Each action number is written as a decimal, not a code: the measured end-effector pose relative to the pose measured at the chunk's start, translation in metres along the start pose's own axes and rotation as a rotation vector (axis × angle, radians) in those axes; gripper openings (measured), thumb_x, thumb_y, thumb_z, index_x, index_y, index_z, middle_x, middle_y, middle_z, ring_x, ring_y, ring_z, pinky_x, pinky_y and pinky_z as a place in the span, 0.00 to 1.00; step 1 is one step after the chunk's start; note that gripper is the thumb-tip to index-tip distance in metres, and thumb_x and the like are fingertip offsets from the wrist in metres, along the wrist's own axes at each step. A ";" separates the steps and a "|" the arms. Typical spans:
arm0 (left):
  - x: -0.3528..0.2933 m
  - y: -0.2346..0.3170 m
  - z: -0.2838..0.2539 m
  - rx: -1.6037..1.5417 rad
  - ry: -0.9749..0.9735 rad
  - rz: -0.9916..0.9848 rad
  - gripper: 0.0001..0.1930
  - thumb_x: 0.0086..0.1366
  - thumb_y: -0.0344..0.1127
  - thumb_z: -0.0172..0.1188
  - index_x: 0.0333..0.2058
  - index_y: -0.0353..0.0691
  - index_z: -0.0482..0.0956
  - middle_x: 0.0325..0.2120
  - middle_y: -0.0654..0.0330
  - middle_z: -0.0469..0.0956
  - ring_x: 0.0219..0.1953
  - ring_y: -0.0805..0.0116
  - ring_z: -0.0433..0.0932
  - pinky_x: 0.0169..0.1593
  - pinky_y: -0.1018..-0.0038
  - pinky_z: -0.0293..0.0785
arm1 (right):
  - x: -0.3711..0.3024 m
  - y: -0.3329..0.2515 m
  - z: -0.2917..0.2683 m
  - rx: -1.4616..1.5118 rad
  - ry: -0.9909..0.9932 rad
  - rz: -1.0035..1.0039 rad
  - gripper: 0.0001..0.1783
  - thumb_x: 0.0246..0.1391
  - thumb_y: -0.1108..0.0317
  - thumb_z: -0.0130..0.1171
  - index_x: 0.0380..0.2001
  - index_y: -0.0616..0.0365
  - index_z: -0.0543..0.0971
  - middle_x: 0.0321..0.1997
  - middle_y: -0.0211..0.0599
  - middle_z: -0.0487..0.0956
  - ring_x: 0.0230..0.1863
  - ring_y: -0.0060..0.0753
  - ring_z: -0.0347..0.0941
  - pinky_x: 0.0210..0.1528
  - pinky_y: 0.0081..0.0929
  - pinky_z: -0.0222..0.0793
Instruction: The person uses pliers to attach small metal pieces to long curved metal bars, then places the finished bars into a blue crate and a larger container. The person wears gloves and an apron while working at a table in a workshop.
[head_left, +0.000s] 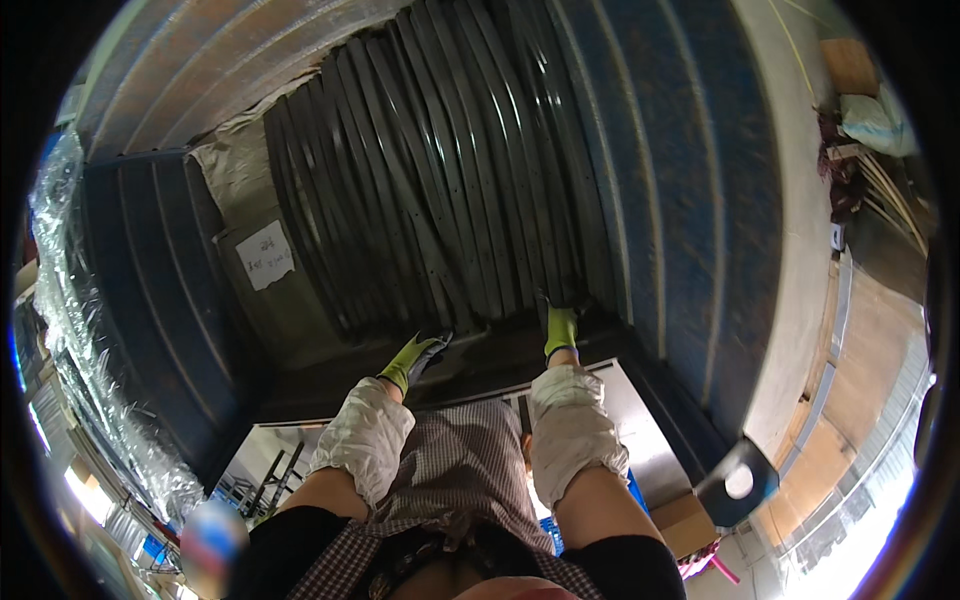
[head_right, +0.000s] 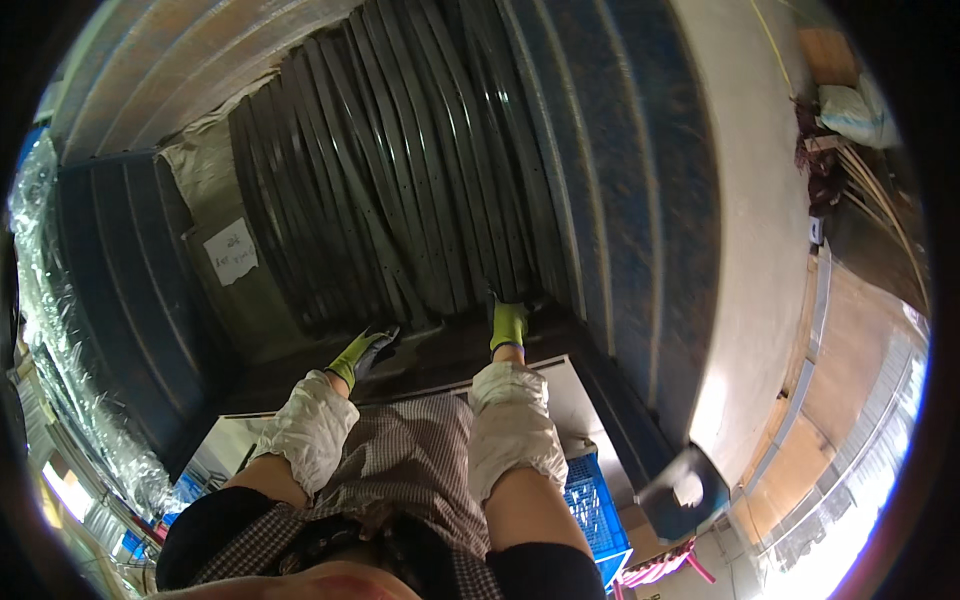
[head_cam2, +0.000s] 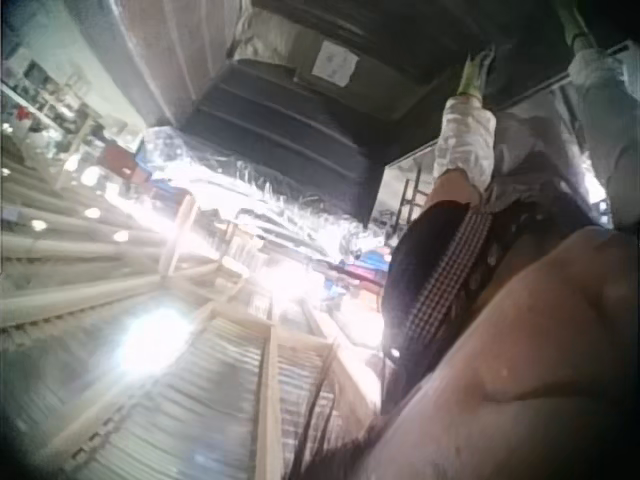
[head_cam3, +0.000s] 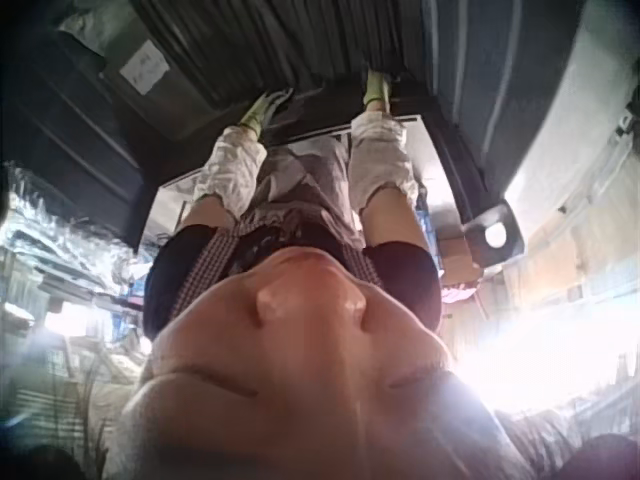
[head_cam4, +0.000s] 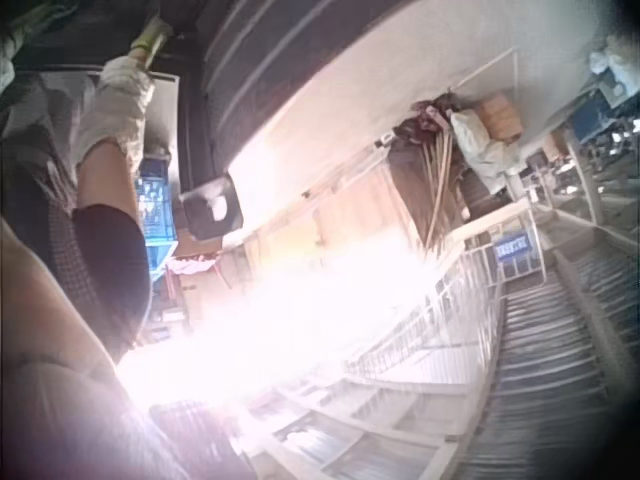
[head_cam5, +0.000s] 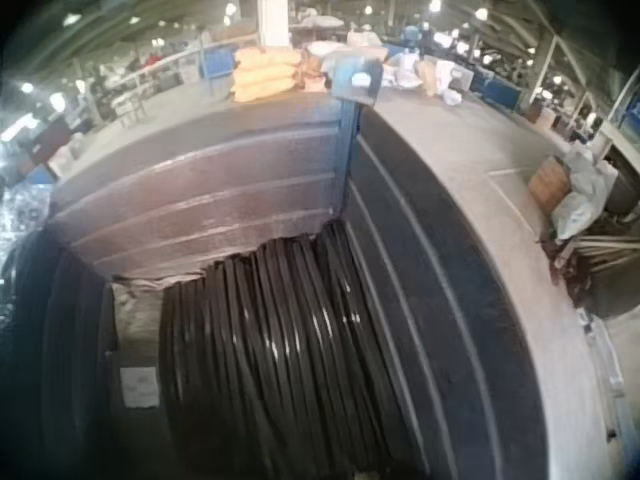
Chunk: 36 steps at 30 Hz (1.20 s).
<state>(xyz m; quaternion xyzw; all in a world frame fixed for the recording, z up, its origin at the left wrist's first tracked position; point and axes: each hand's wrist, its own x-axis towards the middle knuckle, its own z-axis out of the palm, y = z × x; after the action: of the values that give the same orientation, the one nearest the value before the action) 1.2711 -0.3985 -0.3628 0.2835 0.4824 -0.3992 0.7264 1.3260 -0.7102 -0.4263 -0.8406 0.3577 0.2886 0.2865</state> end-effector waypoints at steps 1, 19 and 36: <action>0.018 0.001 -0.005 -0.101 0.024 -0.045 0.22 0.68 0.28 0.54 0.60 0.39 0.64 0.52 0.59 0.74 0.53 0.69 0.74 0.54 0.74 0.72 | 0.014 0.002 0.010 -0.138 0.044 0.004 0.40 0.52 0.37 0.57 0.59 0.55 0.70 0.59 0.50 0.73 0.55 0.54 0.73 0.54 0.47 0.71; 0.135 -0.027 -0.053 0.344 0.241 0.472 0.37 0.57 0.24 0.67 0.63 0.36 0.58 0.48 0.57 0.75 0.48 0.67 0.76 0.51 0.73 0.75 | -0.039 -0.018 0.062 0.203 -0.284 -0.179 0.43 0.43 0.50 0.70 0.56 0.69 0.69 0.46 0.60 0.79 0.48 0.58 0.76 0.49 0.43 0.73; 0.101 0.005 -0.023 0.548 0.212 0.512 0.37 0.46 0.34 0.76 0.56 0.35 0.70 0.50 0.57 0.76 0.51 0.66 0.74 0.57 0.70 0.69 | -0.044 -0.020 0.087 0.076 -0.158 -0.285 0.31 0.45 0.56 0.69 0.48 0.66 0.77 0.44 0.56 0.81 0.46 0.58 0.77 0.48 0.45 0.72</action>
<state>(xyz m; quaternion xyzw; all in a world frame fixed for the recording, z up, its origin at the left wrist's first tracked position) 1.2865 -0.4084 -0.4650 0.6179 0.3438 -0.2878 0.6459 1.2914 -0.6198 -0.4493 -0.8461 0.2221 0.2965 0.3832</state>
